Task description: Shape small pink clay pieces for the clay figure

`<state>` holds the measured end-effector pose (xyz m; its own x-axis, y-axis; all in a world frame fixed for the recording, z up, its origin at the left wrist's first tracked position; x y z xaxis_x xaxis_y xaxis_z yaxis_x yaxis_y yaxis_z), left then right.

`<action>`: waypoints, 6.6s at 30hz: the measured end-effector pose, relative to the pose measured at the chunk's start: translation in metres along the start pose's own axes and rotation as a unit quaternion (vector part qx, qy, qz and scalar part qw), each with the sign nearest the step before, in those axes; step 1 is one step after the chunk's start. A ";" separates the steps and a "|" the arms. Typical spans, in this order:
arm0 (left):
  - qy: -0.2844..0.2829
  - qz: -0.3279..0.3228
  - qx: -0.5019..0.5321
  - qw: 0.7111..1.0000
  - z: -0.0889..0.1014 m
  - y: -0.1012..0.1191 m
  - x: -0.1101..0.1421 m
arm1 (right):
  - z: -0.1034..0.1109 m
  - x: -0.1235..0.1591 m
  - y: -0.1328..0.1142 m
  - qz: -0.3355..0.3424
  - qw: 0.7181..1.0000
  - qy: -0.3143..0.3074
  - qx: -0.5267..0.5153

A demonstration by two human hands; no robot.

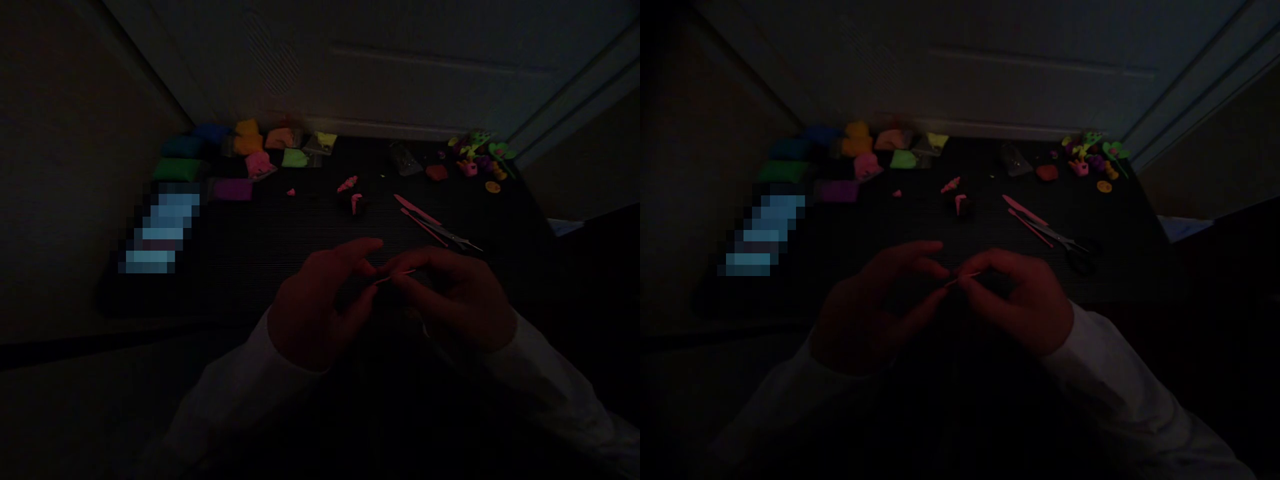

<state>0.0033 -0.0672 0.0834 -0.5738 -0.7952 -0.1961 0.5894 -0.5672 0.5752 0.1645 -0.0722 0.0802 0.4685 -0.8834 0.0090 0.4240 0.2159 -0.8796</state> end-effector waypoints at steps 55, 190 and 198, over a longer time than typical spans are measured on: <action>-0.026 -0.013 0.146 0.989 -0.001 -0.009 -0.002 | -0.010 0.002 0.015 -0.027 0.991 0.019 -0.134; -0.039 0.053 0.218 0.974 -0.008 -0.016 0.003 | -0.007 0.010 0.009 0.073 0.990 -0.002 0.118; -0.041 0.038 0.143 0.988 -0.005 -0.008 0.005 | -0.012 0.006 0.012 0.025 0.999 0.007 0.036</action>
<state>-0.0016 -0.0674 0.0741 -0.5852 -0.8063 -0.0865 0.4537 -0.4140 0.7892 0.1633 -0.0801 0.0635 0.4793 -0.8766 -0.0420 0.4547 0.2890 -0.8425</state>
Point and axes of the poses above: each hand's wrist, its own x-axis away from the middle knuckle, its own z-axis out of the back of the hand, y = z × x, the point moved 3 cm from there along -x, towards the middle knuckle, and after that the axes turned 15 degrees about -y, right-handed, at the moved point
